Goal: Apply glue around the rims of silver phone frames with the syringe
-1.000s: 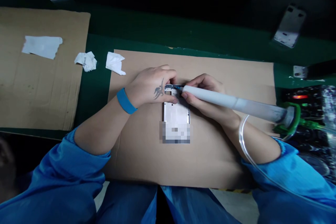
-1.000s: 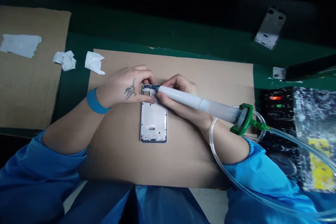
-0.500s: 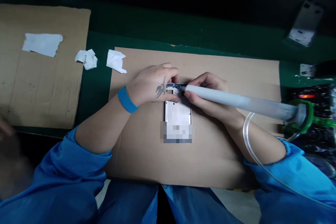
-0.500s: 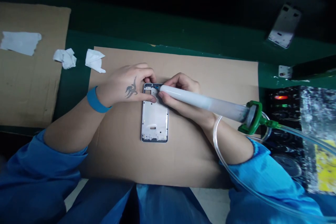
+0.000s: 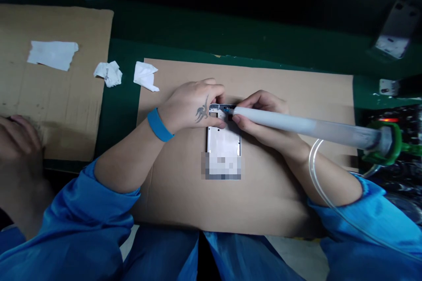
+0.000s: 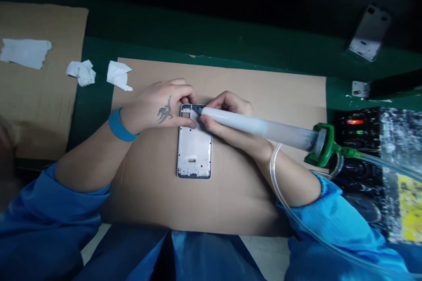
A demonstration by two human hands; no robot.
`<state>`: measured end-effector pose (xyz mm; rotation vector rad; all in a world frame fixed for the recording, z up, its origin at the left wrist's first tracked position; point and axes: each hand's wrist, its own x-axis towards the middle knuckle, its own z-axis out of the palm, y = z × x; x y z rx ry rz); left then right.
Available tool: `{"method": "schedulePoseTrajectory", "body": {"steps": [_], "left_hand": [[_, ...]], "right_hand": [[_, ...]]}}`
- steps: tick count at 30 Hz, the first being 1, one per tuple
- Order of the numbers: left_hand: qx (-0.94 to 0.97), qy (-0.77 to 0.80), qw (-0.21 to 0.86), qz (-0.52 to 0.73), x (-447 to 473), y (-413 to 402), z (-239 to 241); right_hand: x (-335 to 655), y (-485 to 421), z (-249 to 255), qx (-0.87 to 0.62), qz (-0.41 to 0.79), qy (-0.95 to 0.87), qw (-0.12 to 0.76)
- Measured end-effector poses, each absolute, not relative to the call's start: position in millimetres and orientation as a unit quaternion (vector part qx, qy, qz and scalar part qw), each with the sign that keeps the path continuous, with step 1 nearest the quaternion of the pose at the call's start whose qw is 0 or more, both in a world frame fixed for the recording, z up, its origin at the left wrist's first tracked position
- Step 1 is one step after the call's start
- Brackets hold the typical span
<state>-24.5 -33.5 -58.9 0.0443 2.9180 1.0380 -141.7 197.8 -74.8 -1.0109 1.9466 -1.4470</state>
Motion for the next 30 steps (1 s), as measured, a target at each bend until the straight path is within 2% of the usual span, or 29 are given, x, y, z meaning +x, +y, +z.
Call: {"method": "schedulePoseTrajectory", "body": {"steps": [30], "left_hand": [[0.012,0.940,0.013,0.340,-23.1,-33.7,-61.7]], "right_hand": [[-141.8,201.4,-74.9,-0.351,-0.535,0.732,0.234]]}}
